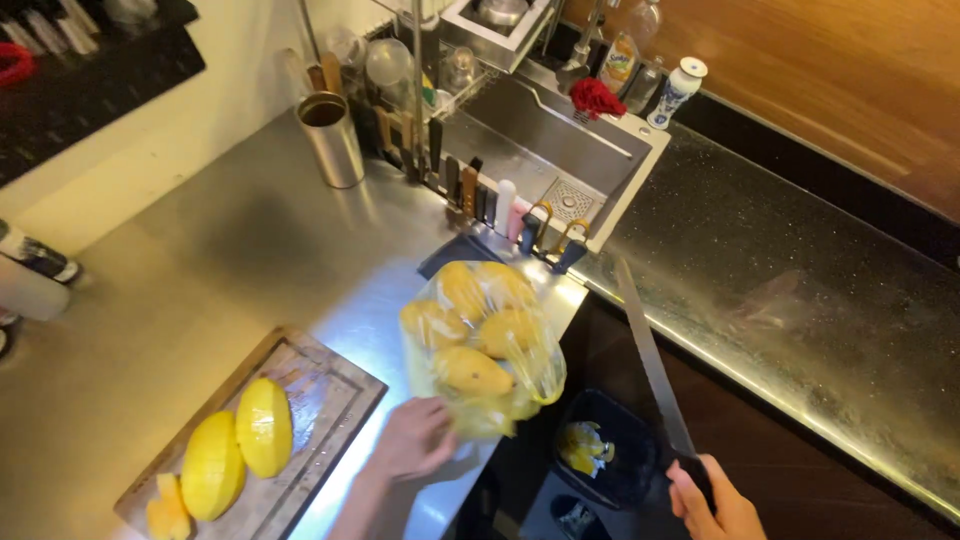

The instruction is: Peeling and slicing mangoes on a cutting board using a large knife.

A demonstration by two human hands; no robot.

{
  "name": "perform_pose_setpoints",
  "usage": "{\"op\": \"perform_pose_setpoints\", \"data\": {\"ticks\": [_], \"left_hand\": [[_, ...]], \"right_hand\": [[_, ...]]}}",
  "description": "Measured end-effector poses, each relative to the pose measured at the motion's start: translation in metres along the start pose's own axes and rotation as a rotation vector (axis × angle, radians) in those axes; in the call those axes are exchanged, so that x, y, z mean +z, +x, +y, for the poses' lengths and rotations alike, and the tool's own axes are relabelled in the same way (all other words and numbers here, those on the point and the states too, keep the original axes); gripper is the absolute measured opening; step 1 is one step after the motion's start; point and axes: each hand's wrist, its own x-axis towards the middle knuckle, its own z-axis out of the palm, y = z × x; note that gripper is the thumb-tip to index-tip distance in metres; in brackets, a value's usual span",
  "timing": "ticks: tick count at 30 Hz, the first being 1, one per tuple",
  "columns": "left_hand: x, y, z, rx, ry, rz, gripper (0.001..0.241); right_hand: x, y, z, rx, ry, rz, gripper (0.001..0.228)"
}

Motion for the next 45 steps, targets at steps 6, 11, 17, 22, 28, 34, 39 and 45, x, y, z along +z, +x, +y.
{"op": "perform_pose_setpoints", "data": {"ticks": [6,11,17,22,28,34,39,45], "left_hand": [[-0.023,0.050,0.013,-0.860,0.214,-0.344,0.047],[0.093,0.108,-0.068,-0.625,0.344,-0.360,0.022],[0.099,0.129,-0.063,-0.545,0.415,-0.197,0.056],[0.042,0.144,-0.035,-0.447,0.435,-0.089,0.080],[0.049,0.101,-0.159,-0.460,0.700,-0.255,0.047],[-0.004,0.136,-0.143,-0.151,0.527,-0.571,0.059],[-0.004,0.125,-0.141,-0.133,0.511,-0.604,0.055],[-0.013,0.084,-0.139,-0.142,0.609,-0.472,0.047]], "right_hand": [[0.011,0.016,-0.017,0.099,0.198,0.163,0.020],[0.122,0.084,-0.099,-0.056,0.428,-0.089,0.025],[0.186,0.144,-0.077,-0.417,-0.103,0.009,0.028],[0.156,0.087,-0.123,-0.165,-0.094,0.119,0.030],[0.110,0.032,-0.136,0.204,0.177,0.063,0.030],[0.125,0.027,-0.159,-0.051,0.187,0.019,0.031],[0.146,-0.001,-0.115,-0.069,0.309,-0.012,0.024],[0.161,-0.002,0.032,-0.070,0.456,-0.047,0.027]]}}
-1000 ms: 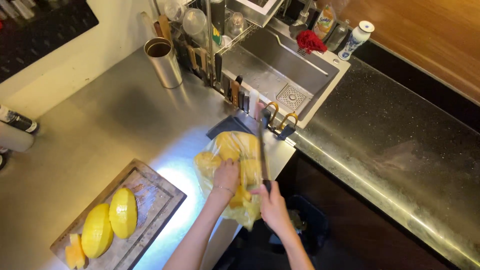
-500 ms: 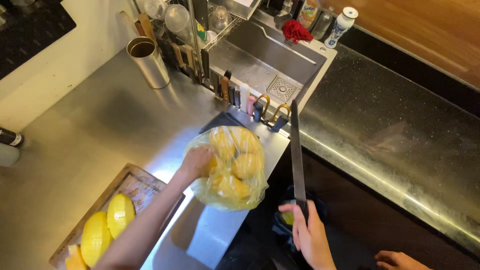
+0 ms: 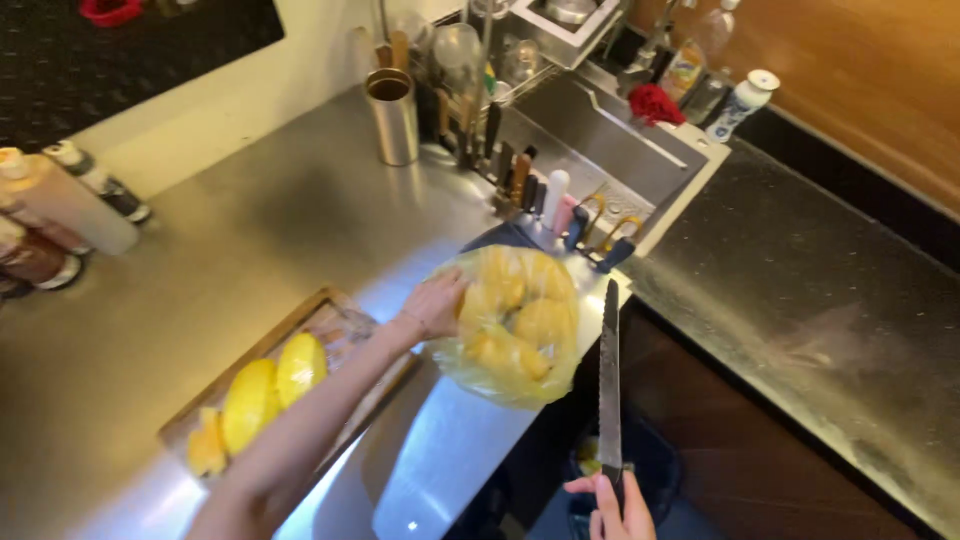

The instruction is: Peeling and slicing mangoes on a cutting board using a large knife.

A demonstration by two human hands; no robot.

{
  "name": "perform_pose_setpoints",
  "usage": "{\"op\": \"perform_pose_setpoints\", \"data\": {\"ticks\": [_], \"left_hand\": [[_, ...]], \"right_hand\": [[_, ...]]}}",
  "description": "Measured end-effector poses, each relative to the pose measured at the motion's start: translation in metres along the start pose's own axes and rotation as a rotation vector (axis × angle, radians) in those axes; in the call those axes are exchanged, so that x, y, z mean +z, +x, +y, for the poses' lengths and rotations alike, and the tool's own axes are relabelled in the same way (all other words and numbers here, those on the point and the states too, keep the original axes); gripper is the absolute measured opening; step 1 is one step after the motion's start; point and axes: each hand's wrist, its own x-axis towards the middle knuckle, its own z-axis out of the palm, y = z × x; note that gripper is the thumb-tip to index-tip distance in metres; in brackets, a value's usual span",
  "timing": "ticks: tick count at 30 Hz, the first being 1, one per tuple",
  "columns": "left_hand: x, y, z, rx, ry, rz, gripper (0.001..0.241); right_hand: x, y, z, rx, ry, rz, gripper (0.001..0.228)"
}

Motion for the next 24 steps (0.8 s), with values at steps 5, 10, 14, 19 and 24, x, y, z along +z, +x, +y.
{"op": "perform_pose_setpoints", "data": {"ticks": [5,10,14,19,24], "left_hand": [[-0.044,-0.064,0.057,-0.259,-0.864,0.709,0.079],[-0.055,-0.094,0.079,-0.425,-1.932,0.612,0.070],[-0.058,-0.106,0.090,-0.307,-2.591,0.419,0.074],[-0.036,-0.083,0.083,-0.566,-2.257,0.395,0.070],[-0.025,-0.054,0.083,-0.759,-1.738,0.384,0.072]], "right_hand": [[0.043,-0.019,-0.043,0.232,-0.048,0.023,0.022],[0.040,-0.054,-0.047,-0.171,-0.397,0.022,0.016],[0.096,-0.080,-0.129,-0.729,-0.614,-0.289,0.015],[0.146,-0.059,-0.171,-0.113,-0.340,-0.159,0.020],[0.169,-0.001,-0.193,-0.070,-0.343,-0.227,0.027]]}}
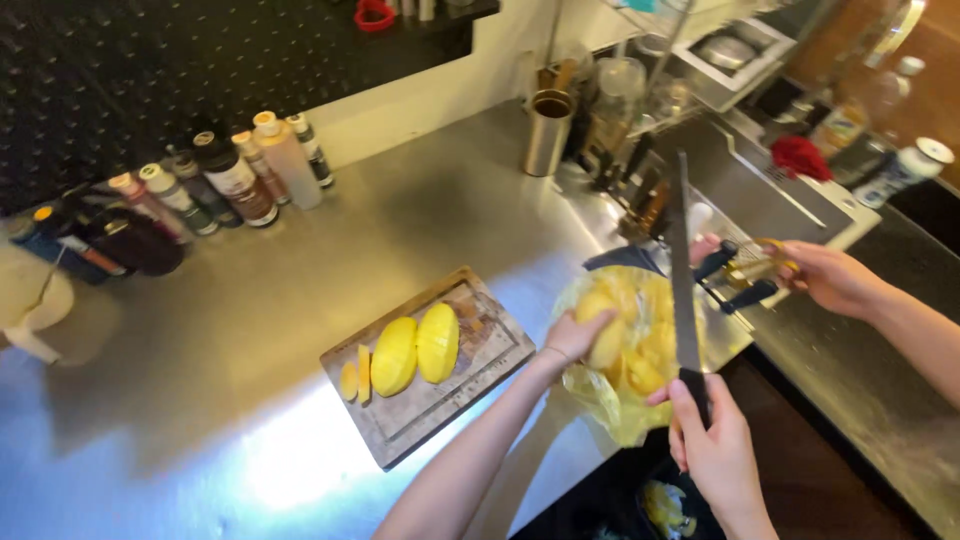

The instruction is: Peeling and slicing mangoes on a cutting board using a large knife.

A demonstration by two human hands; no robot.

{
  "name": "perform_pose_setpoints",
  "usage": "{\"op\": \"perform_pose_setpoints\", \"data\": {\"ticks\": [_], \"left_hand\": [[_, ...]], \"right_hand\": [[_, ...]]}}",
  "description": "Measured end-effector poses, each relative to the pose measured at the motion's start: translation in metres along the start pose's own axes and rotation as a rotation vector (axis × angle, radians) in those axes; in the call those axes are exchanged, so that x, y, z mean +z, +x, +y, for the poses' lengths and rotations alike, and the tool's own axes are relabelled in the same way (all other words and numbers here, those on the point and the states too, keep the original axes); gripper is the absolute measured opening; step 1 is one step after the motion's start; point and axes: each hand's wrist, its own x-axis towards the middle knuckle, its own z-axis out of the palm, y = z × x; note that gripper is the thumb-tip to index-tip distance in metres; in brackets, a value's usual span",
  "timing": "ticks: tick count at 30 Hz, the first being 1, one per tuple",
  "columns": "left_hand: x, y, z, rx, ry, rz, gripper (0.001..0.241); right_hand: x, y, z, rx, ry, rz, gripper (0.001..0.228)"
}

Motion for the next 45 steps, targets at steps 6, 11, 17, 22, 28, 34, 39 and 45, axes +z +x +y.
{"op": "perform_pose_setpoints", "data": {"ticks": [6,11,17,22,28,34,39,45], "left_hand": [[0.020,0.038,-0.027,-0.120,0.372,0.232,0.086],[0.015,0.070,-0.012,0.030,0.945,0.443,0.088],[0.027,0.086,0.010,0.038,1.260,0.484,0.073],[0.042,0.083,0.007,0.491,1.495,0.501,0.083],[0.082,0.105,0.035,0.224,1.491,0.180,0.092],[0.088,0.163,-0.017,0.218,1.487,0.349,0.099],[0.084,0.131,-0.018,0.293,1.335,0.241,0.076],[0.084,0.090,-0.001,0.442,1.006,0.298,0.079]], "right_hand": [[-0.006,0.078,0.008,-0.071,-0.050,0.072,0.020],[-0.023,0.158,0.060,-0.527,-0.459,0.038,0.028],[-0.004,0.223,0.055,0.145,-0.460,-0.097,0.030],[-0.026,0.259,0.079,-0.082,-0.570,0.034,0.033],[-0.056,0.286,0.081,-0.244,-0.488,0.148,0.034],[-0.070,0.285,0.069,-0.226,-0.472,0.265,0.035],[-0.069,0.273,0.083,-0.171,-0.462,0.250,0.034],[-0.099,0.282,0.065,-0.197,-0.408,0.335,0.035]]}}
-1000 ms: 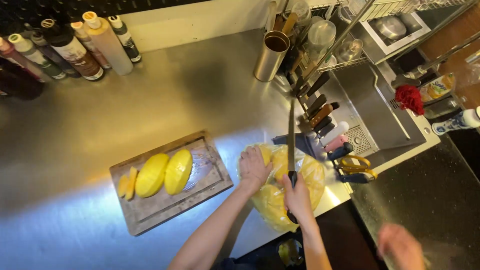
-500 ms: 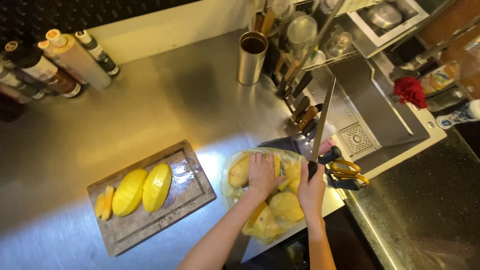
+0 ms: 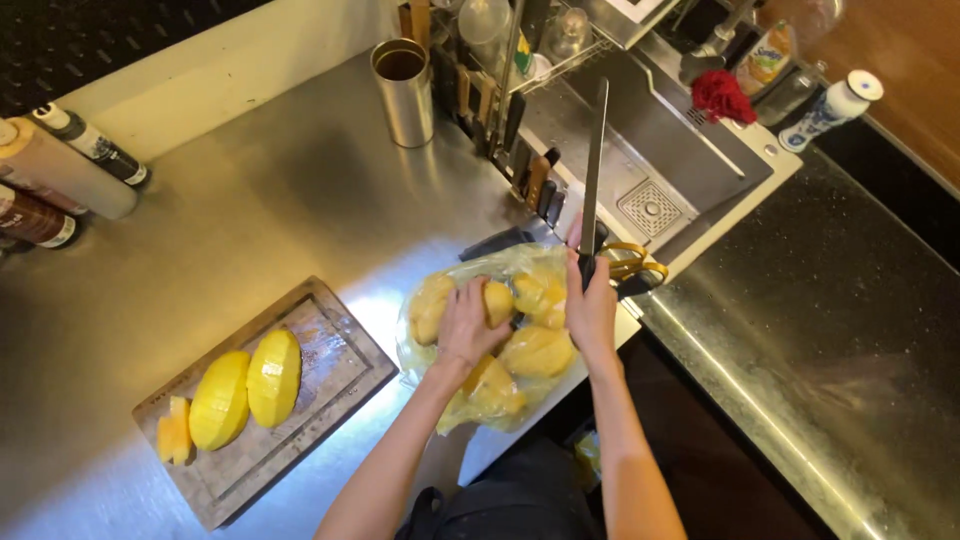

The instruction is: Peeling and slicing mangoes on a cutting board using a large knife.

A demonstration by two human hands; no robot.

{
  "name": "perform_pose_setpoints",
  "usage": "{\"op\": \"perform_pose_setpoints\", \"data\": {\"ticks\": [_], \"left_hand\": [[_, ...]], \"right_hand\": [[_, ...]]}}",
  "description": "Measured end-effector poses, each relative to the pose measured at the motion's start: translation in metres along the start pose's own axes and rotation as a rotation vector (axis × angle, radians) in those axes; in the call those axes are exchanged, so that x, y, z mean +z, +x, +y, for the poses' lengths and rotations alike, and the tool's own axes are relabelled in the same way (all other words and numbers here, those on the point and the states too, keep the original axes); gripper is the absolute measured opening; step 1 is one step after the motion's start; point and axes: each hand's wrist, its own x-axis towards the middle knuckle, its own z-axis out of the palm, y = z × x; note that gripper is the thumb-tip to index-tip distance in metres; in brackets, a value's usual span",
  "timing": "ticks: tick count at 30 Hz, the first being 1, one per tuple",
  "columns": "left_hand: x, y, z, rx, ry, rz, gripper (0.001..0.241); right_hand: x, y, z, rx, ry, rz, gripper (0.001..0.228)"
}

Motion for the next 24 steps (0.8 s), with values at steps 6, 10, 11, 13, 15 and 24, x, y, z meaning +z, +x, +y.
{"op": "perform_pose_setpoints", "data": {"ticks": [6,10,11,13,15,24], "left_hand": [[0.021,-0.004,-0.013,0.078,0.203,0.023,0.081],[0.020,-0.030,0.005,0.298,0.365,0.260,0.067],[0.016,-0.037,0.009,0.325,0.361,0.231,0.048],[0.007,-0.061,0.021,0.298,0.237,0.209,0.042],[0.008,-0.081,0.027,0.259,0.108,0.182,0.037],[-0.010,-0.114,0.007,0.230,0.026,-0.025,0.026]], "right_hand": [[-0.020,-0.037,0.000,-0.233,0.019,0.102,0.030],[-0.010,-0.078,-0.007,0.025,0.256,-0.186,0.026],[-0.006,-0.083,-0.011,0.224,0.169,-0.283,0.028],[0.001,-0.078,0.025,0.129,0.056,-0.171,0.030],[-0.004,-0.073,0.048,0.037,-0.067,-0.069,0.033],[-0.058,-0.080,0.043,0.060,-0.125,0.013,0.037]]}}
